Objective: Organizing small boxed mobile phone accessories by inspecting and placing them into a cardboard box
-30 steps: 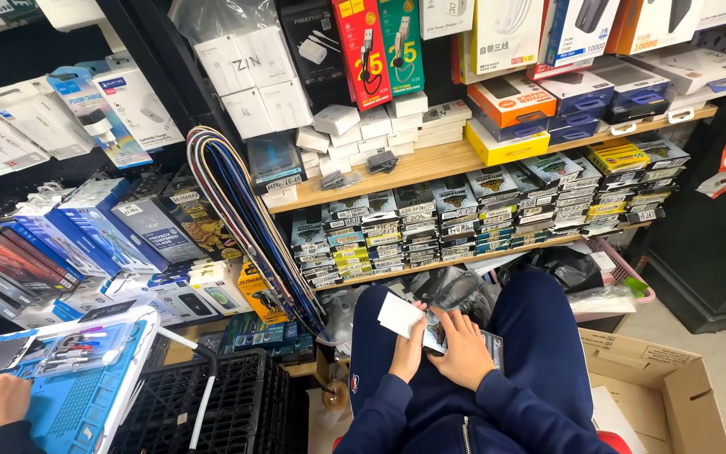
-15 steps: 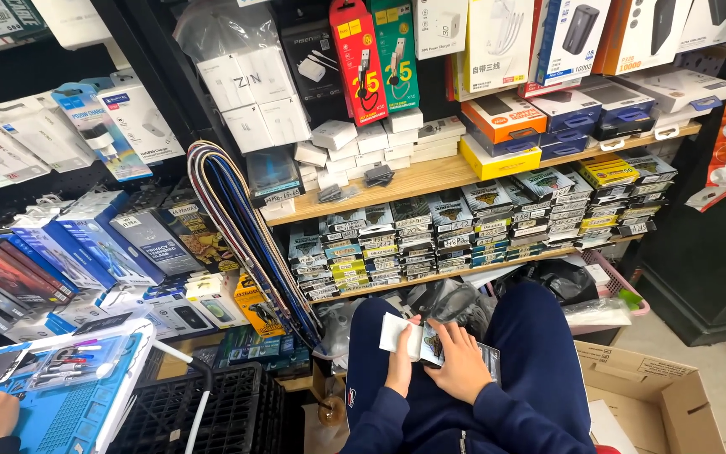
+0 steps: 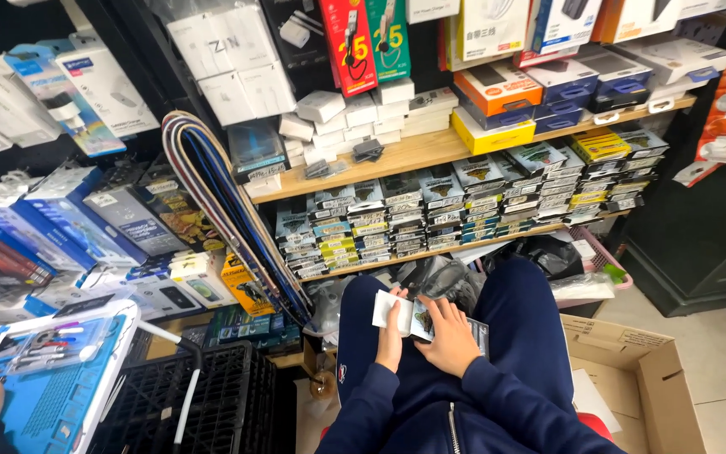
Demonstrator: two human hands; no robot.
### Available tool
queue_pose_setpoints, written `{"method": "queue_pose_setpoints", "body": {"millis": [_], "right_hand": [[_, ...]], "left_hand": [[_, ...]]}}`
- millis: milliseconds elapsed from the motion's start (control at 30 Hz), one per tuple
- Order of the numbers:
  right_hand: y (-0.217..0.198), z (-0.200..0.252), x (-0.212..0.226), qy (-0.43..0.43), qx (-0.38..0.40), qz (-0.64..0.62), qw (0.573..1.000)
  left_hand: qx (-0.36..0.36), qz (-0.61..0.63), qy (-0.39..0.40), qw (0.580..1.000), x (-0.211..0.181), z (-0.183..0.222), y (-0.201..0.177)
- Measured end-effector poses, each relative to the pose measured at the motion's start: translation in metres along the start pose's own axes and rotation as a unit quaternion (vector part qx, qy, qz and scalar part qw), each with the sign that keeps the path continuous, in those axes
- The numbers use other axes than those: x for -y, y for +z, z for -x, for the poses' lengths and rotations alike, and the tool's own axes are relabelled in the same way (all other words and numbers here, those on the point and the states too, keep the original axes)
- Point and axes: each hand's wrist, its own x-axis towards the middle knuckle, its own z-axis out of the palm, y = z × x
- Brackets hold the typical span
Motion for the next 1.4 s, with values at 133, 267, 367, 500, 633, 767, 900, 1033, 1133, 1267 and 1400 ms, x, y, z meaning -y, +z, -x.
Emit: {"method": "queue_pose_setpoints", "body": {"millis": [133, 267, 367, 500, 633, 767, 900, 1033, 1133, 1267, 1400], "right_hand": [[-0.002, -0.001, -0.003, 0.003, 0.038, -0.005, 0.999], [0.000, 0.000, -0.006, 0.000, 0.035, 0.001, 0.999], [0.010, -0.002, -0.013, -0.007, 0.029, 0.018, 0.999], [0.008, -0.002, -0.011, -0.004, 0.024, 0.012, 1.000], [0.000, 0.000, -0.007, -0.009, 0.032, 0.012, 0.999], [0.001, 0.000, -0.005, -0.002, 0.032, 0.010, 0.999], [0.006, -0.002, -0.010, 0.001, 0.029, 0.006, 1.000], [0.006, 0.000, -0.008, 0.009, 0.028, 0.012, 1.000], [0.007, -0.002, -0.011, 0.014, 0.020, 0.010, 1.000], [-0.002, -0.001, -0.004, 0.039, 0.022, 0.006, 0.999], [0.000, -0.001, -0.004, 0.016, -0.022, 0.001, 1.000]], "left_hand": [[0.000, -0.142, 0.102, 0.985, -0.038, 0.029, 0.020], [-0.029, -0.139, 0.108, 0.984, -0.040, 0.033, 0.023], [-0.040, -0.143, 0.131, 0.980, -0.043, 0.033, 0.025], [-0.041, -0.154, 0.136, 0.978, -0.050, 0.036, 0.029], [0.000, -0.194, 0.145, 0.970, -0.032, 0.024, 0.018], [0.038, -0.259, 0.147, 0.954, -0.019, 0.015, 0.004], [0.083, -0.269, 0.153, 0.947, -0.014, 0.010, 0.001], [0.092, -0.228, 0.156, 0.957, -0.018, 0.014, 0.006], [0.098, -0.186, 0.130, 0.969, -0.024, 0.017, 0.009], [0.073, -0.095, 0.108, 0.987, 0.001, 0.004, 0.004], [0.062, -0.152, 0.141, 0.976, 0.006, 0.005, -0.006]]}}
